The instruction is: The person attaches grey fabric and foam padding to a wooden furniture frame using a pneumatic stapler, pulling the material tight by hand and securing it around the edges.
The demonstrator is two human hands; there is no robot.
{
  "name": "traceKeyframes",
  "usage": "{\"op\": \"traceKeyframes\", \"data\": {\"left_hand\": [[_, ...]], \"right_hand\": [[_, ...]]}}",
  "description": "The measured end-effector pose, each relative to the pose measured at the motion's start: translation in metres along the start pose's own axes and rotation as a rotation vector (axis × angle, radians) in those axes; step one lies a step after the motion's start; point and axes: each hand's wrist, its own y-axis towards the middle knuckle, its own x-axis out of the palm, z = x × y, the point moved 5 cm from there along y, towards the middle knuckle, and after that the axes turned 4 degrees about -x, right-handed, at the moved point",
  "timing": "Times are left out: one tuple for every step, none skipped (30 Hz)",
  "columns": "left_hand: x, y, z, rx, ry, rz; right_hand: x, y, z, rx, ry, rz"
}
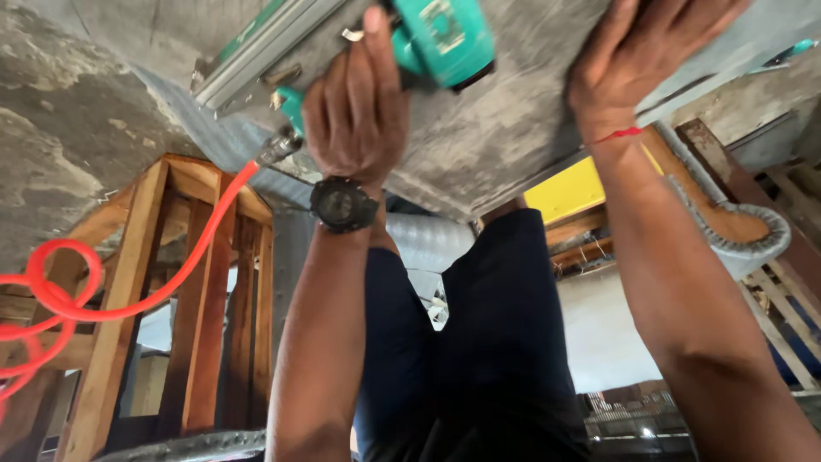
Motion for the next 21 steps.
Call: {"op": "traceKeyframes", "data": {"left_hand": [[-0.001,0.0,0.0,0.011,0.013,0.002],[-0.002,0.0,0.0,0.022,0.028,0.004],[-0.004,-0.001,0.0,0.022,0.026,-0.044],[-0.006,-0.003,0.0,0.022,0.025,-0.097],[-0.008,-0.003,0.0,0.02,0.027,-0.152],[-0.012,-0.003,-0.001,0.004,0.008,-0.159],[-0.014,-0.001,-0.001,-0.01,-0.01,-0.163],[-0.016,0.001,-0.001,-0.024,-0.028,-0.159],[-0.017,0.003,0.0,-0.02,-0.013,-0.162],[-0.016,0.006,0.001,-0.016,0.002,-0.165],[-0.016,0.008,0.001,-0.013,0.019,-0.174],[-0.016,0.009,0.002,-0.006,0.023,-0.172],[-0.016,0.01,0.003,0.002,0.024,-0.174],[-0.016,0.011,0.004,0.011,0.02,-0.174],[-0.016,0.011,0.004,0.005,0.025,-0.177],[-0.017,0.01,0.004,0.0,0.03,-0.177],[-0.017,0.009,0.005,-0.002,0.035,-0.175],[-0.017,0.007,0.006,0.001,0.038,-0.193],[-0.018,0.006,0.006,0.003,0.042,-0.213],[-0.018,0.005,0.007,0.004,0.049,-0.232],[-0.018,0.004,0.006,-0.016,0.049,-0.252]], "right_hand": [[-0.003,0.002,-0.004,-0.002,-0.008,-0.004],[-0.007,0.005,-0.009,-0.01,-0.012,0.007],[-0.01,0.008,-0.014,-0.019,-0.013,0.015],[-0.013,0.011,-0.019,-0.026,0.015,0.021],[-0.015,0.015,-0.024,-0.034,0.044,0.026],[-0.016,0.017,-0.028,-0.031,0.059,0.014],[-0.017,0.02,-0.031,-0.028,0.073,0.003],[-0.017,0.022,-0.033,-0.017,0.073,-0.015],[-0.017,0.024,-0.034,-0.006,0.073,-0.029],[-0.019,0.026,-0.035,-0.029,0.089,0.002],[-0.021,0.026,-0.036,-0.053,0.106,0.029],[-0.021,0.026,-0.035,-0.061,0.101,0.014],[-0.02,0.026,-0.034,-0.068,0.097,0.0],[-0.017,0.024,-0.032,-0.058,0.068,-0.048],[-0.014,0.023,-0.03,-0.046,0.037,-0.094],[-0.01,0.02,-0.027,-0.033,0.057,-0.125],[-0.005,0.019,-0.026,-0.018,0.077,-0.153],[0.0,0.016,-0.024,-0.001,0.097,-0.183],[-0.001,0.014,-0.024,-0.013,0.09,-0.092],[0.0,0.013,-0.025,-0.028,0.083,0.0],[-0.002,0.011,-0.025,-0.042,0.073,0.089]]}}
